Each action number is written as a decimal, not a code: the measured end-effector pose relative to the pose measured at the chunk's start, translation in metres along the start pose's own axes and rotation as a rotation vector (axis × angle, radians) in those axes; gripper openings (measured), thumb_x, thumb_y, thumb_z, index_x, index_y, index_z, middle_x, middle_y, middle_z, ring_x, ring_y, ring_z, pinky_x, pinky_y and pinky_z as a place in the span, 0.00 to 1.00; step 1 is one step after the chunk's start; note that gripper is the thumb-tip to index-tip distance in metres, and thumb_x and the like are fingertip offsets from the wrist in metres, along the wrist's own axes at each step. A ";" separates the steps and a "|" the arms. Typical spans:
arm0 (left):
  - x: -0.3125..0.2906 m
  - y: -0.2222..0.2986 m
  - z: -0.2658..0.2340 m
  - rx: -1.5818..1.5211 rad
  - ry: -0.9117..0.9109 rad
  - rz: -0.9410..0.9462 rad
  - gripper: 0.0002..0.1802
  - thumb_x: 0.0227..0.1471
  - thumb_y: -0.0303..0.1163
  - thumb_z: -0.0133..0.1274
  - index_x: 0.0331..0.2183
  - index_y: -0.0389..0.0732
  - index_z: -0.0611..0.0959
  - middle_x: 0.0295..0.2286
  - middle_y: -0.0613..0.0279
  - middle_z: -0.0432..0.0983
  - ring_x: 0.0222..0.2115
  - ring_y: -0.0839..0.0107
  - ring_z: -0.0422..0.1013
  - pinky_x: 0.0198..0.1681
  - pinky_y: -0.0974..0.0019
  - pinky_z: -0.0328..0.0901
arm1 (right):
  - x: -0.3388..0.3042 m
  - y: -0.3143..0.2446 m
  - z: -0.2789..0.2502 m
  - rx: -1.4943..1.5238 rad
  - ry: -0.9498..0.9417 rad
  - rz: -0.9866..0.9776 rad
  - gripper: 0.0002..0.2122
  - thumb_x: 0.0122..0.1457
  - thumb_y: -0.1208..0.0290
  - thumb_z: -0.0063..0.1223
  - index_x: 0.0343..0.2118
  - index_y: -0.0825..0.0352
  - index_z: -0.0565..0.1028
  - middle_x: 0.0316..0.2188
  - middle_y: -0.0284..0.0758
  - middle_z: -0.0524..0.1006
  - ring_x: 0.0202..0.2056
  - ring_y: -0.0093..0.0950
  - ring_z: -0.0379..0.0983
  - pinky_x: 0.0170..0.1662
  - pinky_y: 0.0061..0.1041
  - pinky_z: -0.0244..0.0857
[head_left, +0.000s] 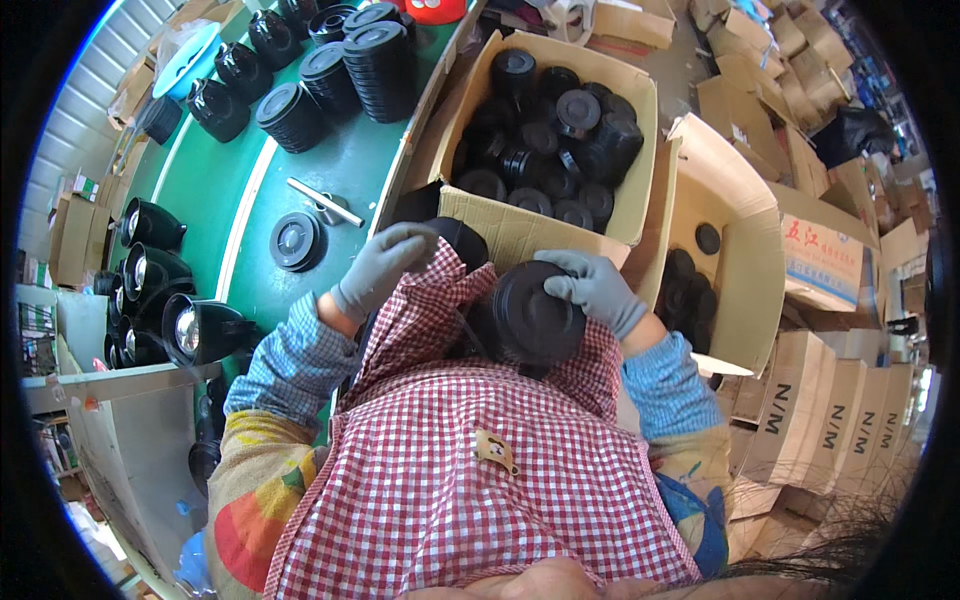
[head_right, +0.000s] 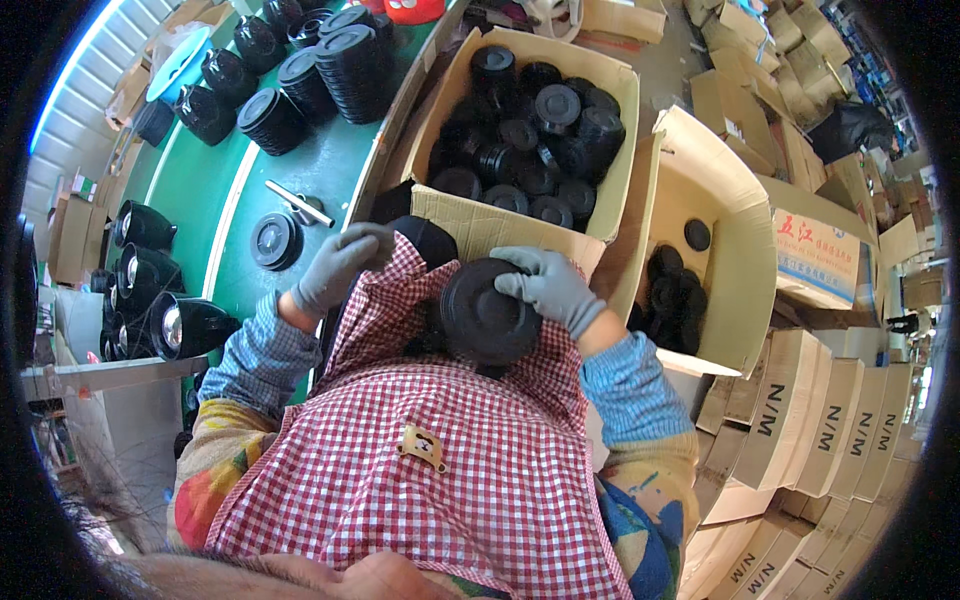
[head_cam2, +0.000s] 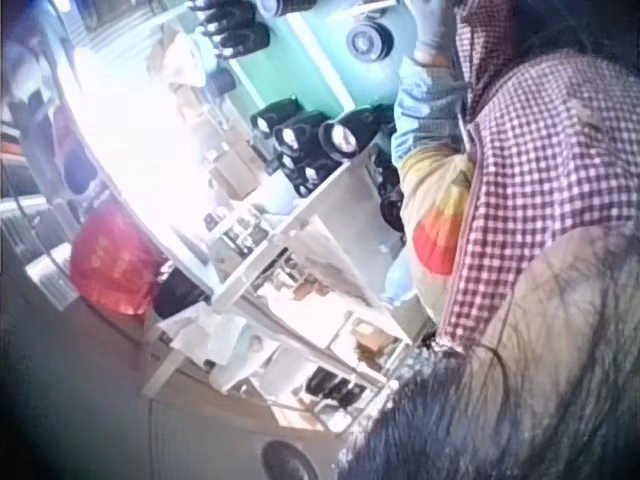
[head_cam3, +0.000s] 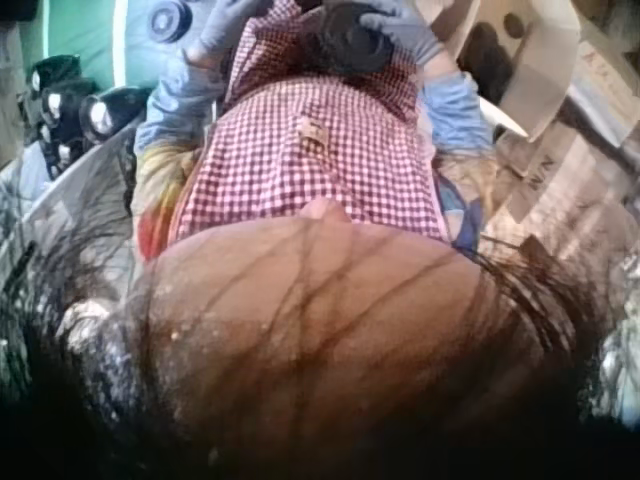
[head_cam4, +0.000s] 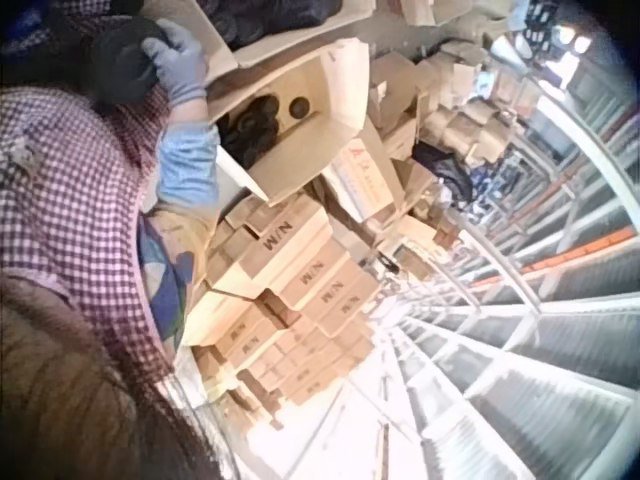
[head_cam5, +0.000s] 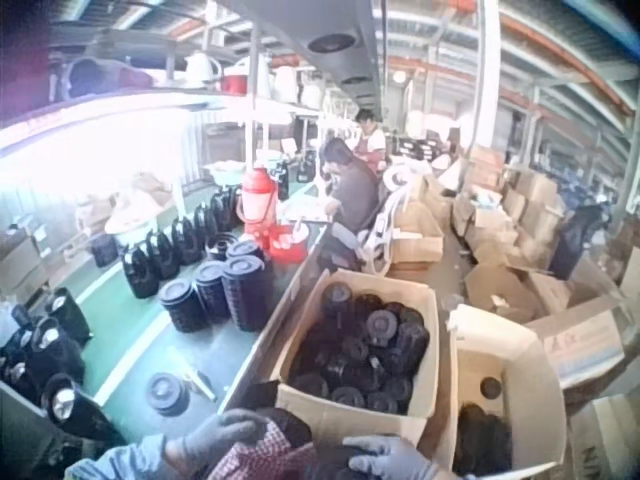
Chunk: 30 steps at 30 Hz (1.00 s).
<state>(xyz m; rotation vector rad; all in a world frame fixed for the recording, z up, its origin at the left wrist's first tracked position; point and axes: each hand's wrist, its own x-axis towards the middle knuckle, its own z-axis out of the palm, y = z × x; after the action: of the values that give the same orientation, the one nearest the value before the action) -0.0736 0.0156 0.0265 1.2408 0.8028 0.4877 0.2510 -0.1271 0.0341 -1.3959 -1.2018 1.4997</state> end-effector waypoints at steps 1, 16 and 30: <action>-0.009 -0.001 0.000 0.040 -0.016 -0.056 0.18 0.63 0.40 0.51 0.42 0.34 0.83 0.33 0.63 0.79 0.31 0.73 0.74 0.37 0.69 0.70 | -0.010 -0.015 0.003 -0.085 0.042 -0.083 0.26 0.57 0.66 0.66 0.57 0.72 0.74 0.49 0.38 0.80 0.49 0.27 0.75 0.56 0.25 0.67; -0.089 -0.021 -0.045 -1.169 -0.155 0.028 0.23 0.66 0.39 0.41 0.56 0.35 0.73 0.51 0.47 0.76 0.49 0.54 0.77 0.48 0.54 0.78 | 0.064 -0.124 0.066 -0.376 -0.089 -0.719 0.48 0.45 0.49 0.74 0.65 0.72 0.63 0.60 0.44 0.71 0.64 0.35 0.64 0.67 0.37 0.53; -0.071 -0.037 -0.058 -0.864 0.018 0.232 0.24 0.59 0.30 0.49 0.54 0.29 0.74 0.50 0.45 0.77 0.49 0.55 0.76 0.55 0.54 0.71 | 0.121 -0.079 0.118 0.156 0.105 -0.632 0.33 0.71 0.42 0.25 0.54 0.71 0.71 0.53 0.46 0.76 0.54 0.37 0.74 0.59 0.32 0.65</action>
<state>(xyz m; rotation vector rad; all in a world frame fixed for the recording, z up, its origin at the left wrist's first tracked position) -0.1667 -0.0080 0.0041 0.5181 0.3756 0.9155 0.1134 -0.0071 0.0706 -0.8612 -1.2721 1.0327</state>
